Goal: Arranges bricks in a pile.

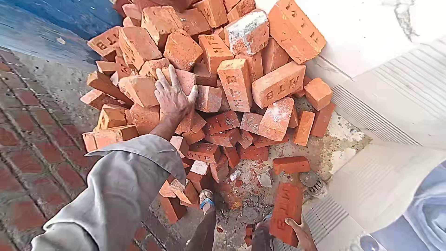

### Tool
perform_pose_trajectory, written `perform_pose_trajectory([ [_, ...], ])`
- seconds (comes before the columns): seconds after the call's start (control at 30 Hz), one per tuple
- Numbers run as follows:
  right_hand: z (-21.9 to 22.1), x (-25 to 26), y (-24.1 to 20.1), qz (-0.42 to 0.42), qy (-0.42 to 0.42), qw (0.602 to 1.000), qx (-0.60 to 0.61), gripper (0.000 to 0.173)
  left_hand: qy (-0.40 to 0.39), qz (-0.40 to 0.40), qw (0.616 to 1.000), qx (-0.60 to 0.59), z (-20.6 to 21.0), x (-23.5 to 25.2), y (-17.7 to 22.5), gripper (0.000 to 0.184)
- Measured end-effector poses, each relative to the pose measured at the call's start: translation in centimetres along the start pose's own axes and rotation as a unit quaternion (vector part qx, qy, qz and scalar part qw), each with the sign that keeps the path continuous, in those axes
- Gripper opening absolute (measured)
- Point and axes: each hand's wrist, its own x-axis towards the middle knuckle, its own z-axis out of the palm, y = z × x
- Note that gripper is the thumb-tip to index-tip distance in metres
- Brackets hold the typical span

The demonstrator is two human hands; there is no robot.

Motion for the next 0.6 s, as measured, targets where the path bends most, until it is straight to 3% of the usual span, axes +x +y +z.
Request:
perform_pose_trajectory([
  [0.07,-0.8,-4.8,-5.0,-0.019,-0.031,0.999,-0.019,0.087,0.089,0.008,0.996,0.024,3.3,1.5,-2.3,0.109],
  [0.17,-1.1,-9.4,-13.9,-0.07,-0.099,0.993,-0.01,0.093,0.085,0.011,0.996,0.017,4.0,1.7,-2.4,0.109],
  [0.33,0.9,-11.3,-35.1,-0.2,-0.208,0.958,-0.002,0.091,0.09,0.024,0.996,-0.013,5.9,1.6,-2.7,0.108],
  [0.47,7.1,-9.6,-53.3,-0.258,-0.308,0.913,0.07,0.072,0.088,0.013,0.995,-0.037,6.7,2.0,-2.3,0.105],
  [0.53,11.5,-10.3,-62.3,-0.267,-0.359,0.884,0.133,0.053,0.072,0.012,0.996,-0.051,7.1,1.8,-2.0,0.102],
  [0.6,16.8,-12.3,-71.5,-0.273,-0.396,0.857,0.184,0.048,0.061,0.011,0.996,-0.066,7.4,2.0,-1.8,0.1],
])
